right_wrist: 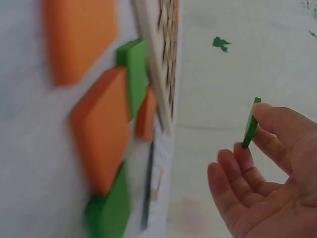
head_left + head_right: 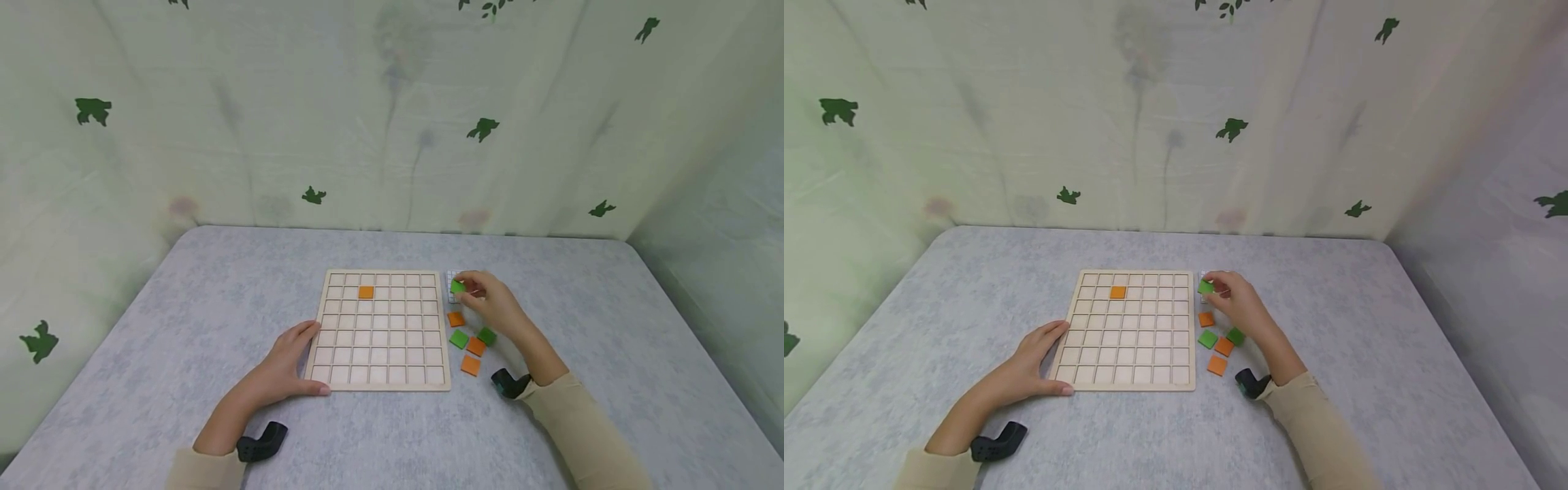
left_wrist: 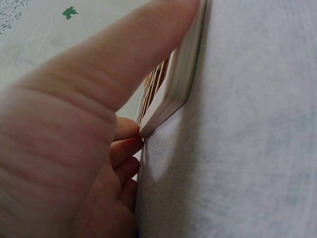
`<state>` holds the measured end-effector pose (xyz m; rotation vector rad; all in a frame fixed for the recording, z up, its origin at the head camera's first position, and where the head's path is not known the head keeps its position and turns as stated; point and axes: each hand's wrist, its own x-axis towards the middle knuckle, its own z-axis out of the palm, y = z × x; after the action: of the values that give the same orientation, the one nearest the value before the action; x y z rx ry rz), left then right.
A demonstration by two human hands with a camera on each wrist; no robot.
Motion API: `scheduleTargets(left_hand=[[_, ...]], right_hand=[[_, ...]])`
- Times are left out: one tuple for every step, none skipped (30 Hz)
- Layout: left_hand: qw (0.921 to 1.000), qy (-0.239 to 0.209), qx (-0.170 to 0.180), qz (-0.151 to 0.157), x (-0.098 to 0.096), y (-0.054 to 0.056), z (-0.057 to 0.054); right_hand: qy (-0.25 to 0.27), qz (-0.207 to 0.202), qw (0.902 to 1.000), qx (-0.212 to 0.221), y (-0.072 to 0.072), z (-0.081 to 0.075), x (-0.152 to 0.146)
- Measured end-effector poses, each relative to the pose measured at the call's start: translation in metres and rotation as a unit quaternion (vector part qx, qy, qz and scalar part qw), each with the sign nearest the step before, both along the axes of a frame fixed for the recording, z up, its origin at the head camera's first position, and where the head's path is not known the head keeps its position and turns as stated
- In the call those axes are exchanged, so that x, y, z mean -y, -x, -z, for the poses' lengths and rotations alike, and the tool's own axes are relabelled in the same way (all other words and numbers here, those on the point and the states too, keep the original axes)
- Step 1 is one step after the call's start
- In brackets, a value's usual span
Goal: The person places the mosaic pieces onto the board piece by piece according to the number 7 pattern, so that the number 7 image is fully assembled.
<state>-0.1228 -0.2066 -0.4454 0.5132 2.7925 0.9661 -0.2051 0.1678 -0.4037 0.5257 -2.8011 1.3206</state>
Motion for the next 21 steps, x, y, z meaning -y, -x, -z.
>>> scheduleTargets(left_hand=[[1.0000,-0.001,0.000,0.000,0.000,0.000,0.000],[1.0000,-0.002,0.000,0.001,0.000,0.000,0.000],[1.0000,-0.002,0.000,0.001,0.000,0.000,0.000],[1.0000,-0.002,-0.001,0.001,0.000,0.000,0.001],[1.0000,-0.002,-0.002,0.001,0.000,0.000,0.000],[1.0000,-0.002,-0.002,0.002,0.000,0.000,0.000],[1.0000,-0.001,-0.002,0.002,0.000,0.000,0.000],[1.0000,-0.001,-0.002,0.002,0.000,0.000,0.000],[1.0000,-0.001,-0.002,0.003,0.000,0.000,0.000],[1.0000,-0.001,-0.002,0.003,0.000,0.000,0.000],[1.0000,-0.002,-0.001,0.003,0.000,0.000,0.000],[1.0000,-0.003,0.000,0.003,0.000,0.000,0.000],[1.0000,-0.003,0.001,0.002,0.000,0.000,0.000],[1.0000,-0.003,0.001,0.002,0.000,0.000,0.000],[1.0000,-0.003,0.001,0.002,0.000,0.000,0.000],[1.0000,-0.003,0.001,0.002,0.000,0.000,0.000],[1.0000,-0.002,0.000,0.002,0.000,0.000,0.000],[1.0000,-0.002,0.000,0.002,0.000,0.000,0.000],[1.0000,-0.001,-0.001,0.002,0.000,0.000,0.000],[1.0000,-0.001,-0.001,0.001,0.000,0.000,0.000],[1.0000,-0.002,-0.001,0.001,0.000,0.000,0.001]], right_hand=[[0.007,-0.005,0.9999,-0.007,0.002,-0.003,0.004],[0.014,-0.010,0.9997,-0.014,0.004,-0.005,0.008],[0.021,-0.016,0.9994,-0.023,0.007,-0.007,0.013],[0.029,-0.021,0.9989,-0.030,0.010,-0.009,0.018],[0.036,-0.025,0.9984,-0.037,0.012,-0.010,0.023],[0.041,-0.028,0.9979,-0.043,0.015,-0.011,0.028],[0.047,-0.031,0.9974,-0.046,0.017,-0.012,0.033],[0.053,-0.031,0.9970,-0.048,0.020,-0.013,0.038],[0.057,-0.034,0.9966,-0.049,0.023,-0.014,0.044],[0.060,-0.035,0.9964,-0.049,0.025,-0.014,0.050],[0.064,-0.037,0.9962,-0.046,0.027,-0.013,0.055],[0.066,-0.038,0.9962,-0.043,0.029,-0.013,0.061],[0.069,-0.041,0.9960,-0.040,0.030,-0.012,0.067],[0.074,-0.042,0.9958,-0.035,0.032,-0.010,0.072],[0.077,-0.042,0.9957,-0.030,0.033,-0.008,0.077],[0.080,-0.041,0.9957,-0.023,0.034,-0.006,0.082],[0.082,-0.042,0.9956,-0.017,0.035,-0.003,0.086],[0.081,-0.042,0.9958,-0.013,0.036,0.000,0.090],[0.079,-0.043,0.9960,-0.006,0.036,0.002,0.094],[0.074,-0.044,0.9963,0.001,0.037,0.005,0.097],[0.065,-0.047,0.9968,0.007,0.038,0.007,0.100]])
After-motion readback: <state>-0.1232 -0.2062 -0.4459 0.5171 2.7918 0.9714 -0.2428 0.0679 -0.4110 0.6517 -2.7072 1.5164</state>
